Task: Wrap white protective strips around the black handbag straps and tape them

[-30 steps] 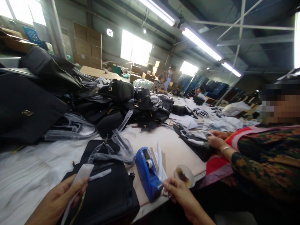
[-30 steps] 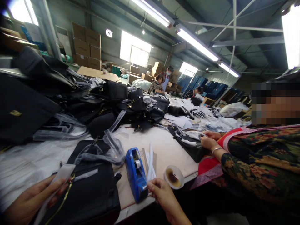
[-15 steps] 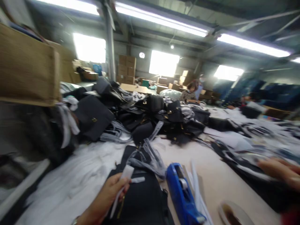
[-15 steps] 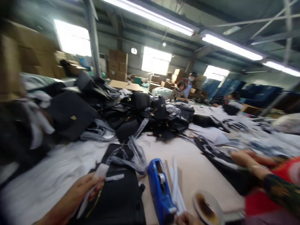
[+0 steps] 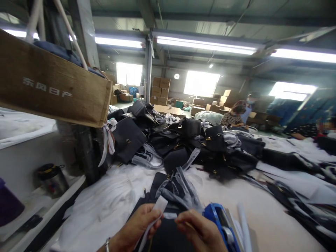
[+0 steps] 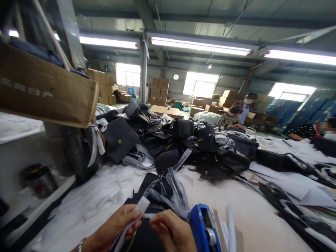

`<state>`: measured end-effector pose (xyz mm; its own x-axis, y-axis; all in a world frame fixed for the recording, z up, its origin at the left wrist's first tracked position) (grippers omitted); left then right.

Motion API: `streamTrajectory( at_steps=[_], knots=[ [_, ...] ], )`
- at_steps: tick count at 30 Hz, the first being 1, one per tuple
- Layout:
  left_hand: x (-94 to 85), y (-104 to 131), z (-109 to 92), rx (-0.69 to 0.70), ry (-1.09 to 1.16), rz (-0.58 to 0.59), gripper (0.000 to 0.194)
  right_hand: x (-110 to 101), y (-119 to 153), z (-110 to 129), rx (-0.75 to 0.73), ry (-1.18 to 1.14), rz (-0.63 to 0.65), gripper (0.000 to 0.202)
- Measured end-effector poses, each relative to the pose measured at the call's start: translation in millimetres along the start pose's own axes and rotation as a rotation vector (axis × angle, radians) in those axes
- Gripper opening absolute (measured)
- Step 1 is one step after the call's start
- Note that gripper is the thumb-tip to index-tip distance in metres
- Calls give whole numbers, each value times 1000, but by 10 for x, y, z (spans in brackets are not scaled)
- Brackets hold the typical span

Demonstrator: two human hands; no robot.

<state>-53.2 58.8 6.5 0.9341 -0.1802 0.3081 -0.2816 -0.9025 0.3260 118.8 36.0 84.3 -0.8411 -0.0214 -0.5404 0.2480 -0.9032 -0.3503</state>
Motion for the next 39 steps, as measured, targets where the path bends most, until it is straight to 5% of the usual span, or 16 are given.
streamTrajectory(
  at_steps=[3,7,15,20,30,39],
  knots=[
    [38,28,-84,66,-80,-20,36,275,-349,136,-15,-31,50,14],
    [16,29,-99,124,-175,-58,35,460,-486,86,13,100,77,19],
    [21,7,-149,202,-256,-45,31,468,-515,64,12,307,87,15],
    [66,58,-214,167,-348,-27,29,427,-625,-96,225,192,131,38],
    [64,13,-152,101,-190,30,37,403,-564,-50,169,-8,41,42],
    [16,-5,-100,72,-43,67,38,482,-506,-193,303,-148,35,37]
  ],
)
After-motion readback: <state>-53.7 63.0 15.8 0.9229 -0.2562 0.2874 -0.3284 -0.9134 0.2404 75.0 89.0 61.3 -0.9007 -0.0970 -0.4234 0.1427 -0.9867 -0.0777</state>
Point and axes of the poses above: each hand's wrist, its own y-axis away from the middle knuckle, its own x-axis out of the palm, z = x × y, the point moved 6 cm from there along -y, towards the middle knuckle, and after that the axes turned 8 degrees about -z, right-handed, at the moved point
